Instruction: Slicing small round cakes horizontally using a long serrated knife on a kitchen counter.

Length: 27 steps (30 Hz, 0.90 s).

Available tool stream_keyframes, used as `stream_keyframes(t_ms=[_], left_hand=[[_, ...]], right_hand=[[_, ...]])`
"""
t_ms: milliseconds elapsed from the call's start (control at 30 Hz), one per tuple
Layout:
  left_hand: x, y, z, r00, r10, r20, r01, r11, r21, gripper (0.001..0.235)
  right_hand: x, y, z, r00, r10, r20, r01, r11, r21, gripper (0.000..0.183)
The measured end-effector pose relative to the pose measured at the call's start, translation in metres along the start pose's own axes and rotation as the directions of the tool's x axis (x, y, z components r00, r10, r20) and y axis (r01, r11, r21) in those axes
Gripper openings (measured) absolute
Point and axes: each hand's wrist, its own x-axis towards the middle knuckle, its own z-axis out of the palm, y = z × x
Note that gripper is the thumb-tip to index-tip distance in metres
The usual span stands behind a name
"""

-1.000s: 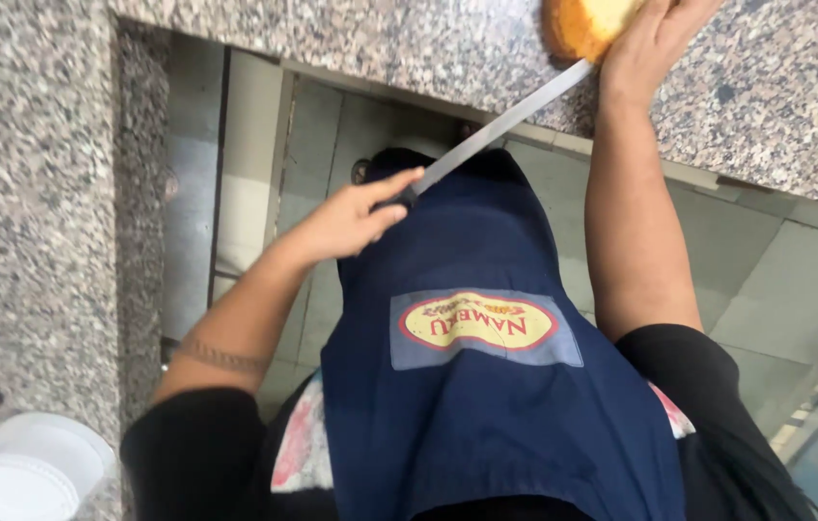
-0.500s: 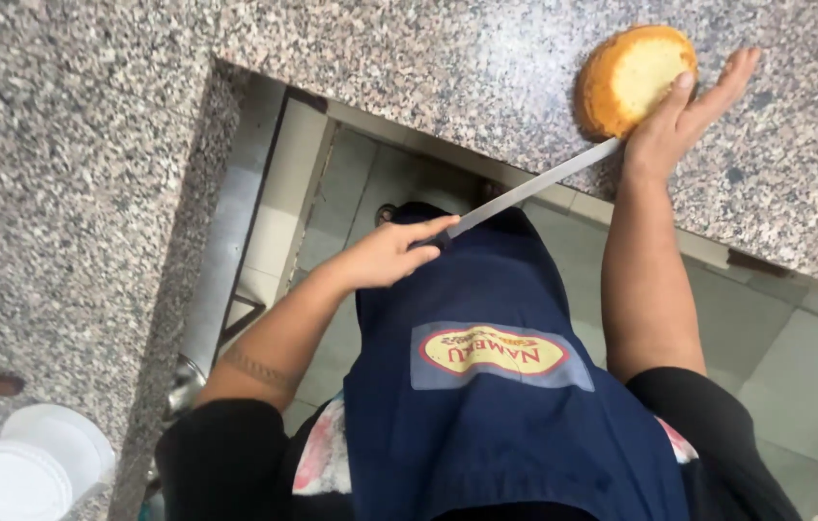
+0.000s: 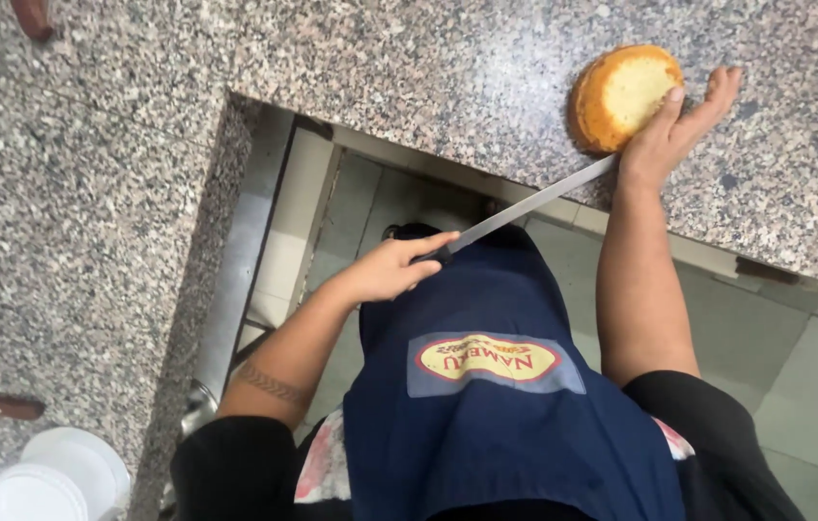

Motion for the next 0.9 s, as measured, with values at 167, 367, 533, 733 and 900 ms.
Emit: stream_keyframes(t_ms=[167, 367, 533, 733, 900], left_hand=[[0.01, 0.035, -0.01, 0.949, -0.303, 0.084, 0.311, 0.945, -0.098, 0.058], [-0.061, 0.032, -0.046, 0.947, -0.293, 0.132, 0.316, 0.921, -0.227, 0.056], [-0.092, 0.053, -0.056, 0.912, -0.397, 0.1, 0.403, 0.826, -0.394, 0.06], [-0.066, 0.052, -0.031, 0.933, -0.193, -0.305, -0.053, 0.762, -0.645, 0.061], [-0.043, 0.054, -0.02, 0.724, -0.347, -0.595, -0.009, 0.859, -0.512, 0.043]], right_hand=[[0.008, 0.009, -0.002, 0.999, 0.019, -0.027, -0.017, 0.998, 0.066, 0.055], [0.056, 0.053, -0.028, 0.981, 0.191, -0.029, -0.146, 0.833, 0.533, 0.049], [0.099, -0.043, -0.06, 0.773, 0.523, 0.359, -0.429, 0.848, -0.313, 0.04], [0.094, -0.02, -0.081, 0.634, 0.456, 0.624, -0.631, 0.772, 0.076, 0.032], [0.077, -0.028, -0.078, 0.595, 0.386, 0.705, -0.764, 0.545, 0.346, 0.049]])
